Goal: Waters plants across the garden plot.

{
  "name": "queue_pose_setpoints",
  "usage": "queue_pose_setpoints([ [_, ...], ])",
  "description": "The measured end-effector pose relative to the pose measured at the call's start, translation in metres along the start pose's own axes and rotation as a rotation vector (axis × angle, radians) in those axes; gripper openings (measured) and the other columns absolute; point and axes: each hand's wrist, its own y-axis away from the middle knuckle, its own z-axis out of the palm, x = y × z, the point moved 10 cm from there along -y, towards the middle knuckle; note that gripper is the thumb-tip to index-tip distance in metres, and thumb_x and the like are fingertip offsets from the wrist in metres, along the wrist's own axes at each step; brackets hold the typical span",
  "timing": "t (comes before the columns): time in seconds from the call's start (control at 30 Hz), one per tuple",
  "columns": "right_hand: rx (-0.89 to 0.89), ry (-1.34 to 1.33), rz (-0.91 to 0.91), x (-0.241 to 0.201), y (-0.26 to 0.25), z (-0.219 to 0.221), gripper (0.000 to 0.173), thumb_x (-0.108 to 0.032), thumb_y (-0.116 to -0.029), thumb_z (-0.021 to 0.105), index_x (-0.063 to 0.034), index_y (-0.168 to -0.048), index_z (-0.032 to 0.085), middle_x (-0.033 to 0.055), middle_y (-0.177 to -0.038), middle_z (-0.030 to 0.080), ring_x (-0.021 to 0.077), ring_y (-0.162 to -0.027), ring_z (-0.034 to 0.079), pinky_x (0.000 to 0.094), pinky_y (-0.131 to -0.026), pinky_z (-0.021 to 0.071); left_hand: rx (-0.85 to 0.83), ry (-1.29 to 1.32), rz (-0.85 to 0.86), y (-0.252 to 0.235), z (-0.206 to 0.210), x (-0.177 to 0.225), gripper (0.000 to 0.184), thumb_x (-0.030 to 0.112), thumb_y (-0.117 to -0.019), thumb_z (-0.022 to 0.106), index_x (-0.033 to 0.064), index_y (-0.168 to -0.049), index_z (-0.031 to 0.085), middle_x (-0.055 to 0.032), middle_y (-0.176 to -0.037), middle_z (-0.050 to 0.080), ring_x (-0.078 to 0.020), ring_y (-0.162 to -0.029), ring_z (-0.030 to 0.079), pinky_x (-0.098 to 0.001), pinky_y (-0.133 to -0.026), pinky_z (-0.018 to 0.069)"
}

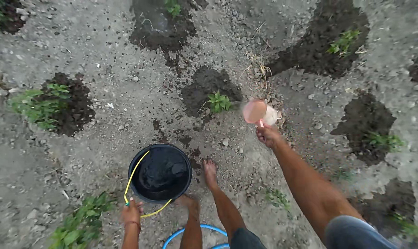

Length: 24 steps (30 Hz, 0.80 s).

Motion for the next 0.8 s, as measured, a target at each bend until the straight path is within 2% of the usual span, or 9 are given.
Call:
queue_pose_setpoints([
  [0.27,0.127,-0.012,0.042,0.063,0.048,0.025,0.013,-0.010,-0.1048,0.054,-0.0046,-0.116,0.056,0.0003,-0.068,0.051,0.0063,-0.045,0.043,0.0209,-0.040,0.0368,-0.096,0.021,0.055,-0.020,-0.002,-0.004,0.046,0.033,-0.1132,0.037,-0.0054,-0.137,0.046,-0.0152,-0.099,0.065,-0.0142,-0.064,0.060,-0.0318,-0.060,0.0521],
  [0.33,0.175,0.003,0.037,0.072,0.058,0.030,0.011,-0.010,-0.1043,0.054,-0.0049,-0.114,0.054,0.0004,-0.067,0.049,0.0067,-0.045,0.043,0.0212,-0.040,0.0370,-0.117,-0.028,0.097,-0.027,-0.004,-0.004,0.046,0.031,-0.1100,0.048,-0.0073,-0.136,0.048,-0.0238,-0.112,0.063,-0.0258,-0.082,0.064,-0.0437,-0.075,0.0546],
  [0.4,0.230,0.015,0.032,0.080,0.070,0.034,0.011,-0.010,-0.1035,0.056,-0.0047,-0.113,0.054,0.0010,-0.067,0.049,0.0073,-0.045,0.042,0.0222,-0.040,0.0378,-0.098,-0.032,0.132,-0.032,-0.008,-0.001,0.052,0.030,-0.1052,0.058,-0.0075,-0.139,0.046,-0.0307,-0.125,0.058,-0.0369,-0.104,0.062,-0.0539,-0.092,0.0506],
  [0.5,0.251,-0.089,0.002,0.094,0.097,0.040,0.006,-0.010,-0.1046,0.053,-0.0059,-0.108,0.051,0.0005,-0.067,0.047,0.0069,-0.044,0.040,0.0216,-0.039,0.0365,0.012,0.074,0.136,-0.030,-0.025,-0.012,0.072,0.023,-0.0975,0.070,-0.0051,-0.152,0.032,-0.0346,-0.144,0.047,-0.0440,-0.131,0.051,-0.0570,-0.108,0.0425],
  [0.53,0.203,-0.185,-0.006,0.103,0.109,0.044,0.005,-0.013,-0.1065,0.049,-0.0087,-0.103,0.049,-0.0019,-0.063,0.045,0.0047,-0.042,0.038,0.0194,-0.038,0.0343,0.037,0.091,0.137,-0.026,-0.033,-0.023,0.078,0.022,-0.0963,0.071,-0.0045,-0.155,0.028,-0.0344,-0.151,0.041,-0.0443,-0.137,0.046,-0.0561,-0.112,0.0397],
  [0.63,-0.128,-0.350,-0.023,0.129,0.158,0.068,0.032,-0.030,-0.1120,0.035,-0.0153,-0.088,0.051,-0.0085,-0.053,0.047,-0.0022,-0.036,0.040,0.0127,-0.034,0.0347,0.006,-0.007,0.197,0.019,-0.047,-0.069,0.078,0.022,-0.0985,0.067,-0.0090,-0.156,0.025,-0.0367,-0.159,0.028,-0.0486,-0.147,0.034,-0.0581,-0.119,0.0324],
  [0.7,-0.296,-0.074,-0.088,0.147,0.197,0.088,0.021,-0.018,-0.1102,0.033,-0.0096,-0.105,0.052,-0.0045,-0.060,0.053,0.0006,-0.041,0.044,0.0161,-0.037,0.0383,-0.080,-0.173,0.271,0.073,-0.042,-0.115,0.072,0.024,-0.0970,0.068,-0.0103,-0.152,0.035,-0.0397,-0.160,0.023,-0.0565,-0.144,0.033,-0.0651,-0.116,0.0330],
  [0.73,-0.341,0.123,-0.155,0.153,0.213,0.102,0.019,-0.009,-0.1058,0.041,-0.0024,-0.113,0.057,-0.0005,-0.065,0.058,0.0039,-0.044,0.047,0.0198,-0.040,0.0405,-0.123,-0.247,0.306,0.101,-0.037,-0.141,0.071,0.025,-0.0949,0.069,-0.0100,-0.150,0.040,-0.0404,-0.160,0.022,-0.0596,-0.142,0.034,-0.0682,-0.114,0.0333],
  [0.8,-0.456,0.633,-0.375,0.160,0.237,0.154,0.030,-0.011,-0.0991,0.057,0.0028,-0.125,0.065,0.0046,-0.078,0.066,0.0094,-0.058,0.057,0.0264,-0.055,0.0507,-0.196,-0.342,0.346,0.153,-0.028,-0.191,0.069,0.030,-0.0929,0.071,-0.0094,-0.145,0.048,-0.0410,-0.158,0.026,-0.0620,-0.139,0.036,-0.0717,-0.112,0.0310],
])
